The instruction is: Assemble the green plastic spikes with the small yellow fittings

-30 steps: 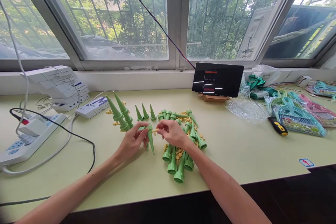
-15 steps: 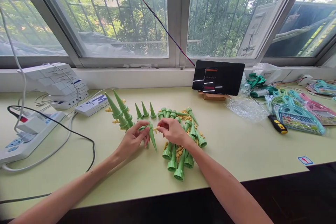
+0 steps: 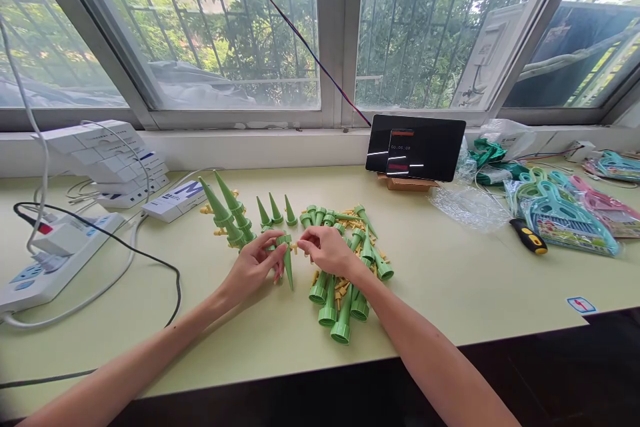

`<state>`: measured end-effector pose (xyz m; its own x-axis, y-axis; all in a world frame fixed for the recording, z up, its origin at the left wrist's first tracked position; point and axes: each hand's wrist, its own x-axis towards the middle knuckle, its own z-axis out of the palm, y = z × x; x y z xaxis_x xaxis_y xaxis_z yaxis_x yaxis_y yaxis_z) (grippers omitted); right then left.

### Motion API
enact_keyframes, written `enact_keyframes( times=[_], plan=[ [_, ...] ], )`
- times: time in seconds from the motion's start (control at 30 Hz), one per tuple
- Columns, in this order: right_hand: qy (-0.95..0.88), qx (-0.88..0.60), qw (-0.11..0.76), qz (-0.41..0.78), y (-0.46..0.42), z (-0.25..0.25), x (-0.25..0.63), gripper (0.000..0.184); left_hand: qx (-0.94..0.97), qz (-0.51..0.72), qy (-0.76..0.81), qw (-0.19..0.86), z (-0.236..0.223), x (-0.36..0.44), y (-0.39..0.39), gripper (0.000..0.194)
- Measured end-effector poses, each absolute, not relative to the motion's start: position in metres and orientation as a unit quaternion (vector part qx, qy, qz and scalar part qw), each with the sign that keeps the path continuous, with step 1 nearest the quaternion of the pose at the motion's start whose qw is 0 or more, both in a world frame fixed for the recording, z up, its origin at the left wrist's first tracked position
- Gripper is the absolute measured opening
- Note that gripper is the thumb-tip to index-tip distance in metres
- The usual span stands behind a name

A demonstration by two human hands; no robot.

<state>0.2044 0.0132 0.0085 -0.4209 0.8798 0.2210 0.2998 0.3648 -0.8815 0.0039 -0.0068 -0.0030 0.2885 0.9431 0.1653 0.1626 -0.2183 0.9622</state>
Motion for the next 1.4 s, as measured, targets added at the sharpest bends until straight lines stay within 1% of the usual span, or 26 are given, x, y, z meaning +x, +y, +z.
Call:
enact_keyframes(
  times=[0.3,0.6,0.8,0.87,1.0,1.23,1.4],
  plan=[
    [-0.761,-0.407,0.341,0.373,0.0134,0.0073,0.2055,0.027,0.671,0.403,0.425,0.455,0.0017,0.0042,-0.0111,0.028],
    [-0.782,-0.424,0.317,0.33,0.0111,0.0118,0.2044,0.032,0.657,0.417,0.42,0.467,-0.0005,0.0061,-0.0084,0.03],
    [-0.783,-0.422,0.316,0.331,0.0118,0.011,0.2041,0.035,0.649,0.4,0.422,0.491,-0.0019,0.0052,-0.0087,0.029],
    [-0.778,-0.416,0.325,0.34,0.0123,0.0099,0.204,0.033,0.645,0.391,0.425,0.501,-0.0026,0.0044,-0.0087,0.029],
    [-0.768,-0.404,0.341,0.361,0.0137,0.0074,0.2042,0.02,0.639,0.394,0.434,0.498,-0.0036,0.0041,-0.0078,0.031],
    [-0.756,-0.39,0.366,0.377,0.014,0.0058,0.2052,0.016,0.637,0.395,0.447,0.488,0.0009,0.0051,-0.0099,0.03],
    [-0.748,-0.389,0.38,0.38,0.013,0.0078,0.2044,0.008,0.629,0.393,0.446,0.501,0.0023,0.0044,-0.0093,0.029]
  ],
)
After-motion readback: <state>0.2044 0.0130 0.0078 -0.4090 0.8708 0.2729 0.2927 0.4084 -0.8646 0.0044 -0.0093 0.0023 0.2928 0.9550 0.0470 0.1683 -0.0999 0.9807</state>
